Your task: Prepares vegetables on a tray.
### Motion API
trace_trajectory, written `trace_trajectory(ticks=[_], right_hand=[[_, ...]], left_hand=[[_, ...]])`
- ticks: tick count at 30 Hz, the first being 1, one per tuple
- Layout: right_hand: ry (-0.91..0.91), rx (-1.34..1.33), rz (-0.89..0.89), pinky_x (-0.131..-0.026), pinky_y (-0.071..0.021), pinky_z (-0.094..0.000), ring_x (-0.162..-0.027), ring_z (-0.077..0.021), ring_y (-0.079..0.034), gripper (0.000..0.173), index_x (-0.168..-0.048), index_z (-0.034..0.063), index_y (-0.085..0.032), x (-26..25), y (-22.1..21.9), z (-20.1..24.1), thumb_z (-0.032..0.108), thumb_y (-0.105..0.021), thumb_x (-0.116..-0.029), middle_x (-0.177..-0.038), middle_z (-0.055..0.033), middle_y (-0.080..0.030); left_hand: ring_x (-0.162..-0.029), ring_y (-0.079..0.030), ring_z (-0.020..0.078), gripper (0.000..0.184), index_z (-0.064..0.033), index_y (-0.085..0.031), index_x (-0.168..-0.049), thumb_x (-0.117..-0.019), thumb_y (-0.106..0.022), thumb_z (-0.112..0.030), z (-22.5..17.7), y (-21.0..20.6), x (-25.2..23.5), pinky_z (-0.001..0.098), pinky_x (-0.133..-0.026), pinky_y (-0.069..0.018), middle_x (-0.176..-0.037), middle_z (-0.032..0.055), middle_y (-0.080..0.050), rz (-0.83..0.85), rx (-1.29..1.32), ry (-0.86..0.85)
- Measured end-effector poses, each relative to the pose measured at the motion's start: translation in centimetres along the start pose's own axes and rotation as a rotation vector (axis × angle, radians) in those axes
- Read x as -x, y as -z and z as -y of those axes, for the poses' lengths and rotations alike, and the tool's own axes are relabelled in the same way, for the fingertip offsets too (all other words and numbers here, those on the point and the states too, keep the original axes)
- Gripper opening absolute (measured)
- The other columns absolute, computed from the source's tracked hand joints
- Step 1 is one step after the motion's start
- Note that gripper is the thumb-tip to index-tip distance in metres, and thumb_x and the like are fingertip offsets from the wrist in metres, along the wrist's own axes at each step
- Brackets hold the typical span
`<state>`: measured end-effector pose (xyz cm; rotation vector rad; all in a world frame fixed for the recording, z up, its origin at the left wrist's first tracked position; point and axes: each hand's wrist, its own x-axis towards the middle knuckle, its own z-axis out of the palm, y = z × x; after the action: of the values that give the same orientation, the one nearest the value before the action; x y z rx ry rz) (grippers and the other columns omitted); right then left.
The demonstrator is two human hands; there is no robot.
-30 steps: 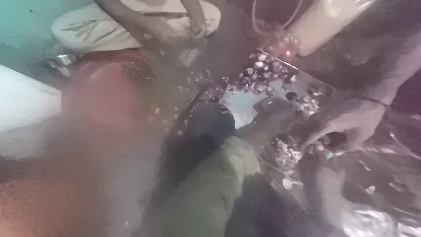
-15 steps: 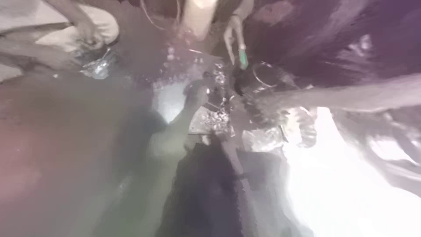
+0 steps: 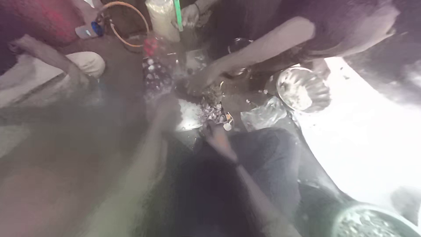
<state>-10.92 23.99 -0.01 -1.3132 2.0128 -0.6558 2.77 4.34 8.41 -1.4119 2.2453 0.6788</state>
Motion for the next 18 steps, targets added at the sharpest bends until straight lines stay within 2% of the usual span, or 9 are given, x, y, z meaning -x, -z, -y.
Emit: trace_trajectory(ticks=[3,6,8,13,16,18], right_hand=[[0.003,0.013,0.023,-0.082,-0.0571,-0.0524,-0.087,-0.0292,-0.071,0.034,-0.115,0.0068,-0.068,0.1,0.1,0.7,0.036,-0.056,-0.1036,-0.091,-0.012,-0.072],[-0.022,0.031,0.042,-0.081,-0.0568,-0.0526,-0.087,-0.0294,-0.07,0.034,-0.117,0.0081,-0.068,0.2,-0.1,0.6,0.037,-0.055,-0.1042,-0.091,-0.0117,-0.071],[-0.04,0.038,0.056,-0.081,-0.0566,-0.0528,-0.088,-0.0297,-0.071,0.034,-0.117,0.0079,-0.067,0.1,0.2,0.7,0.037,-0.055,-0.1044,-0.092,-0.012,-0.071],[-0.054,0.035,0.054,-0.082,-0.0577,-0.0526,-0.088,-0.0286,-0.071,0.032,-0.117,0.0082,-0.068,0.0,0.1,0.6,0.036,-0.057,-0.1036,-0.092,-0.011,-0.072],[-0.023,0.069,0.038,-0.081,-0.0571,-0.0538,-0.087,-0.0297,-0.071,0.032,-0.113,0.0069,-0.069,-0.1,-0.4,0.5,0.035,-0.056,-0.1023,-0.09,-0.012,-0.071],[-0.019,0.1,0.045,-0.081,-0.0569,-0.0546,-0.088,-0.0307,-0.071,0.034,-0.115,0.0073,-0.067,-0.1,-0.7,0.4,0.036,-0.054,-0.103,-0.091,-0.0125,-0.072]], left_hand=[[-0.098,-0.07,0.0395,0.024,-0.0115,-0.077,-0.106,-0.0903,-0.073,-0.03,2.0,-5.3,-2.0,0.0669,-0.081,-0.0538,-0.101,0.0176,-0.073,-0.018,-0.055,-0.164],[-0.092,-0.071,0.0378,0.024,-0.0136,-0.076,-0.102,-0.0879,-0.076,-0.033,0.9,-6.7,-1.8,0.0646,-0.076,-0.055,-0.096,0.0148,-0.073,-0.026,-0.078,-0.172],[-0.094,-0.07,0.0401,0.022,-0.0107,-0.076,-0.102,-0.0882,-0.077,-0.027,-0.7,-6.5,-0.6,0.0659,-0.077,-0.0543,-0.097,0.0175,-0.073,-0.006,-0.066,-0.171],[-0.094,-0.069,0.0378,0.022,-0.0104,-0.075,-0.097,-0.0906,-0.072,-0.031,-2.2,-7.6,-0.3,0.0633,-0.077,-0.054,-0.096,0.0152,-0.072,0.105,-0.126,-0.186],[-0.096,-0.069,0.0375,0.02,-0.0101,-0.075,-0.095,-0.0914,-0.071,-0.029,-2.1,-7.1,0.0,0.0634,-0.078,-0.0539,-0.097,0.0153,-0.072,0.084,-0.103,-0.206],[-0.096,-0.069,0.0377,0.019,-0.0095,-0.075,-0.095,-0.0902,-0.073,-0.028,-2.1,-6.7,0.0,0.0633,-0.079,-0.0536,-0.097,0.0155,-0.072,0.074,-0.087,-0.202]])
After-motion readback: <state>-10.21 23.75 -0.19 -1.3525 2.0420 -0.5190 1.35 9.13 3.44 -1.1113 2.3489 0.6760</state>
